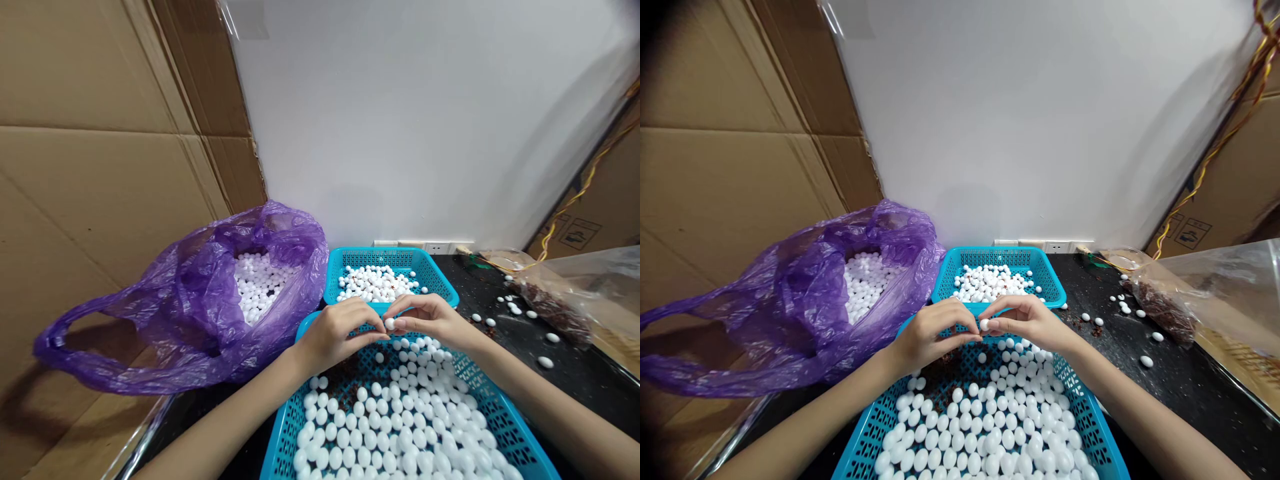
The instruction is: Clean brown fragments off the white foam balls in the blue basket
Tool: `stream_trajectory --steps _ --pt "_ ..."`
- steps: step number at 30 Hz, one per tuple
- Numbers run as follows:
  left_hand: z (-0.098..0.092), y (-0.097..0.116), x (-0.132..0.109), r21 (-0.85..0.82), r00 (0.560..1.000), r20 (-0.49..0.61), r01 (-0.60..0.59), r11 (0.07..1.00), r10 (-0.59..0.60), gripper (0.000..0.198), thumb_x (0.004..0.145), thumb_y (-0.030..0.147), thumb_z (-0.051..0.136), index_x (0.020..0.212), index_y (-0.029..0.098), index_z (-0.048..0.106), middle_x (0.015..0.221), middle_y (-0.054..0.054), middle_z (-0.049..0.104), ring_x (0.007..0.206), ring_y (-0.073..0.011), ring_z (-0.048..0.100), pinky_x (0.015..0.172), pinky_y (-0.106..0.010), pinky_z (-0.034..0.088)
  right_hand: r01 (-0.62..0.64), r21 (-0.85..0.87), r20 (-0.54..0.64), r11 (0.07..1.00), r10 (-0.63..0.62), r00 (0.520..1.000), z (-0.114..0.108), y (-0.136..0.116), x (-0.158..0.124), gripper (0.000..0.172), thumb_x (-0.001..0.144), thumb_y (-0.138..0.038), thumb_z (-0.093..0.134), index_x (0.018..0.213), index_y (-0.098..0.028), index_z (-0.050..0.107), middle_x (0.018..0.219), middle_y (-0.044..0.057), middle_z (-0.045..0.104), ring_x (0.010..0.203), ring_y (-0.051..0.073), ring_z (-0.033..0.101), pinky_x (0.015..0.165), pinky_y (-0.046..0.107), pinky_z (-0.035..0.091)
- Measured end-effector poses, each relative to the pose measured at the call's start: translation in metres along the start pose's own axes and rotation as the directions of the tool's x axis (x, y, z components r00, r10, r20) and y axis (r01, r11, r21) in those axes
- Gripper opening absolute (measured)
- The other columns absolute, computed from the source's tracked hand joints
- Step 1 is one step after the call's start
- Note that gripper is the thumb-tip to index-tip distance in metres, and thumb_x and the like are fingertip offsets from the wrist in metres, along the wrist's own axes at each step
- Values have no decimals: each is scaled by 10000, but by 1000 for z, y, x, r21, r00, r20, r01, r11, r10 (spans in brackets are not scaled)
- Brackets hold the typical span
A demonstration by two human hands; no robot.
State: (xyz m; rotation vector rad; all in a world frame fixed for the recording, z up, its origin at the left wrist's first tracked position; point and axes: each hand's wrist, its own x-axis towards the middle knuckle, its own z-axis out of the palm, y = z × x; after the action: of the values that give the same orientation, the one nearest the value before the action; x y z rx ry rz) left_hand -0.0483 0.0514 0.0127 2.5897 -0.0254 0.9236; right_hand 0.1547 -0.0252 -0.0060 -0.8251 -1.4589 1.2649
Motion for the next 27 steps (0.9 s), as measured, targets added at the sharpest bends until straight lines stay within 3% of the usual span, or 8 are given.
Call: stream_trajectory --steps 27 --pt "-3 2 -2 -20 994 107 13 1000 -10 80 872 186 563 869 121 609 800 -47 654 756 -133 588 719 -258 462 26 -97 63 995 -19 998 -1 -1 1 144 807 -170 665 922 -219 737 864 42 684 765 114 635 684 218 528"
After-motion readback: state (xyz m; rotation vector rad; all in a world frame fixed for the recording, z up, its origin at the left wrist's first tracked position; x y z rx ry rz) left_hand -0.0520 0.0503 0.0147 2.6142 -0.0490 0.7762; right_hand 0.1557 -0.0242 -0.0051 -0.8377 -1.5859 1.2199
